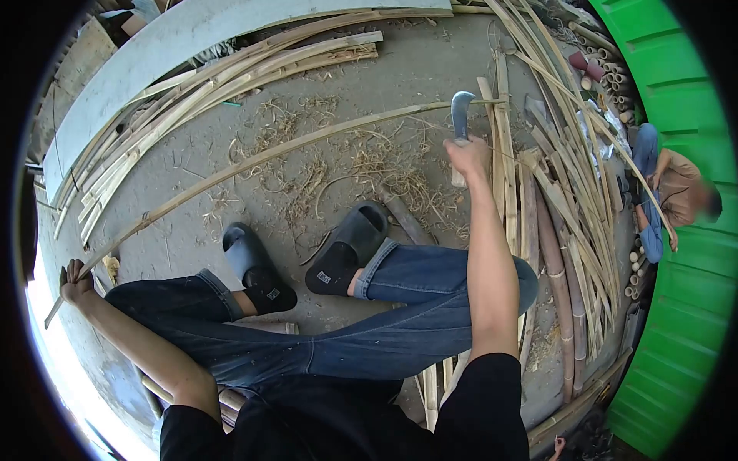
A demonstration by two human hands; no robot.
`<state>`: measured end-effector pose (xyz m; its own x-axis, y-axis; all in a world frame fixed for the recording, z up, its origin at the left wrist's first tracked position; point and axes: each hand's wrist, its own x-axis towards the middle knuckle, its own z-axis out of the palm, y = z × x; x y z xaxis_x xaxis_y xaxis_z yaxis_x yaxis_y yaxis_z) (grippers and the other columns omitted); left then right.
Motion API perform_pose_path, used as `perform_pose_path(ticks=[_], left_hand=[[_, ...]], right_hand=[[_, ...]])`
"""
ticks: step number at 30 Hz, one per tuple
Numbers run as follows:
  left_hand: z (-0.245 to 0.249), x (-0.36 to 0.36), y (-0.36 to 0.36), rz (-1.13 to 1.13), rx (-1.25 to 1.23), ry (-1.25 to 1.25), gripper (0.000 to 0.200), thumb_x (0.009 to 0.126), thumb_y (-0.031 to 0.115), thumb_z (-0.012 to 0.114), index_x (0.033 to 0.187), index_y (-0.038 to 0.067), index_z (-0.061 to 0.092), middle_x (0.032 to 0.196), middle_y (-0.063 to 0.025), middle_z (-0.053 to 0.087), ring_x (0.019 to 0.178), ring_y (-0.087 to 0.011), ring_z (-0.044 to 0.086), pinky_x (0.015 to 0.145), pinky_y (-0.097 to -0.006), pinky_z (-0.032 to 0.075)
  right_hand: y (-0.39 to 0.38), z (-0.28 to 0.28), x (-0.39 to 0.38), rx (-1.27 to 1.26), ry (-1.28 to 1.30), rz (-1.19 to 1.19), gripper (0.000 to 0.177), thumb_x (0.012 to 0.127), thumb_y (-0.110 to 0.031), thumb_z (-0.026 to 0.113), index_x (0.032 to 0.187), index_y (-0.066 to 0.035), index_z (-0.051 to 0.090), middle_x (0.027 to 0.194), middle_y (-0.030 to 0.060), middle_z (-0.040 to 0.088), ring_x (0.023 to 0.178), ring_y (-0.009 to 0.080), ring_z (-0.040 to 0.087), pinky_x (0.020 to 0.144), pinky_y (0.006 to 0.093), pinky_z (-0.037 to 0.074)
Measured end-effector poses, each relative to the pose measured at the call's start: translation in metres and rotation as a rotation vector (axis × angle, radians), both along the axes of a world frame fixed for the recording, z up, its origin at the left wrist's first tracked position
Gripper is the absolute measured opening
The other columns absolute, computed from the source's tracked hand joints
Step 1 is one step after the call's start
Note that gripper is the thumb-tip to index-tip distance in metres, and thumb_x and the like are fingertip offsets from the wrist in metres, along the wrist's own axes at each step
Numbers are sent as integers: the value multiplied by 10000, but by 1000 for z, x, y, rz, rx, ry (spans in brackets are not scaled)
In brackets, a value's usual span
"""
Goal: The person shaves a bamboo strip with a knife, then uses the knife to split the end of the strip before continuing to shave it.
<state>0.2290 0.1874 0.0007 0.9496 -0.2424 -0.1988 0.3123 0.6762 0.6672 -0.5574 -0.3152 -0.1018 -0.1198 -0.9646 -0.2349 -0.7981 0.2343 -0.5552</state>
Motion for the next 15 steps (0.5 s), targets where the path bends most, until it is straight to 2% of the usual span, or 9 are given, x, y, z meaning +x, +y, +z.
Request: perform_pose_path(ticks=[1,3,6,8,11,13,15], left_hand=[[-2,2,-1,-25,-4,16,389,907,41,488,617,144,251,556,-23,245,471,-154,256,452,-288,257],[-5,4,-5,-39,22,32,389,909,39,479,612,145,251,551,-25,247,471,-152,255,453,-290,260],[3,0,-12,-17,34,49,395,907,36,473,602,149,248,548,-23,249,467,-151,256,449,-284,255],[7,-7,-18,-35,42,24,398,903,34,474,598,151,247,545,-25,249,465,-151,254,449,-285,255],[-3,-3,-10,-69,16,21,401,899,30,473,594,154,244,540,-25,249,460,-153,250,450,-288,258],[-2,3,-3,-84,-41,42,408,902,31,478,594,157,240,536,-22,245,455,-157,245,453,-294,263],[4,3,-1,-97,-31,15,414,903,33,483,596,159,236,537,-23,243,453,-159,243,455,-295,261]], right_hand=[[10,4,13,8,3,7,382,703,-276,786,917,32,718,795,145,729,722,243,706,701,349,536],[31,8,34,-28,121,98,292,739,-261,761,867,-2,723,823,192,739,763,312,725,725,393,555],[31,-5,36,-82,158,214,262,748,-238,756,859,-4,720,790,165,736,725,269,722,689,385,551],[23,-6,29,-82,160,186,253,745,-222,759,869,-4,722,768,148,732,718,254,718,690,374,551],[22,-5,29,-11,114,135,236,747,-213,764,848,-3,723,755,153,729,684,254,709,665,374,545],[32,-6,43,112,-105,95,221,753,-213,764,805,-2,721,733,158,722,645,249,700,635,374,536],[13,-32,25,114,-119,59,217,756,-206,765,812,0,724,728,155,721,630,248,696,623,370,533]])
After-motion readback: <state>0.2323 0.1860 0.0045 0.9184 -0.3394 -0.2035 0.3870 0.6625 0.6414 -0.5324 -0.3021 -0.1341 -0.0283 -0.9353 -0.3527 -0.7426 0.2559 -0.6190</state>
